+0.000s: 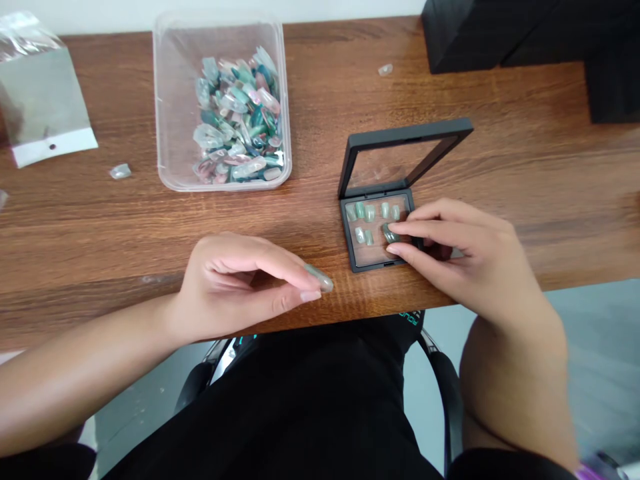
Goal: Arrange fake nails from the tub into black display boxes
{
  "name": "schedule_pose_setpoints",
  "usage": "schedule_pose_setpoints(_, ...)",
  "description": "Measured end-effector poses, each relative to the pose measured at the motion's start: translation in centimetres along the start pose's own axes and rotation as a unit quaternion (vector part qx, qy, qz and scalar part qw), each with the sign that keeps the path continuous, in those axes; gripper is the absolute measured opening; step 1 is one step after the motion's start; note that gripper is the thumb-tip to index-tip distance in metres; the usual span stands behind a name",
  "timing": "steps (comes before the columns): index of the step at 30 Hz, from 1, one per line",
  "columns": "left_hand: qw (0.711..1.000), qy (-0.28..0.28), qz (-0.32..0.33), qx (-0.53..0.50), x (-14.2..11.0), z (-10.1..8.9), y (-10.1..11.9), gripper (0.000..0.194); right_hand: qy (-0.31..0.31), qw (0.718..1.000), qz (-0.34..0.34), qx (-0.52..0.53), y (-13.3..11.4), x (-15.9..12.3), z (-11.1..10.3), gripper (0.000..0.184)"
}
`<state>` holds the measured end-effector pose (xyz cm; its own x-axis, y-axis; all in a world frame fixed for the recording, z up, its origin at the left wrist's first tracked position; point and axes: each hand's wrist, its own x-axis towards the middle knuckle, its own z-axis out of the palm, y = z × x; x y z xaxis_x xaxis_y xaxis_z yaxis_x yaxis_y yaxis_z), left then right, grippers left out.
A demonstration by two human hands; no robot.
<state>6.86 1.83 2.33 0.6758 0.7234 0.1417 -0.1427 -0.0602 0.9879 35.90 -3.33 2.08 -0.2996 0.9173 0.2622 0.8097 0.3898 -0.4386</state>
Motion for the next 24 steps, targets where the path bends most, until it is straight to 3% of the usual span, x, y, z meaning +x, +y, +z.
schedule_pose_setpoints(5, 1.000, -0.009, 0.016, 0.017, 0.0, 0.0, 0.0, 0.018, 0.010, 0.999, 0.034, 0.034, -0.5, -0.1, 0.7, 0.015)
schedule_pose_setpoints(11, 1.000, 0.008, 0.011, -0.004, 0.0, 0.2, 0.0, 0.019, 0.033, 0.998, 0.031, 0.053, 0.0, -0.5, 1.2, 0.034)
schedule_pose_setpoints(24, 1.000, -0.017, -0.004, -0.009, -0.1, 0.1, -0.2, 0.016, 0.030, 0.999, 0.024, 0.015, 0.0, -0.6, 1.2, 0.023)
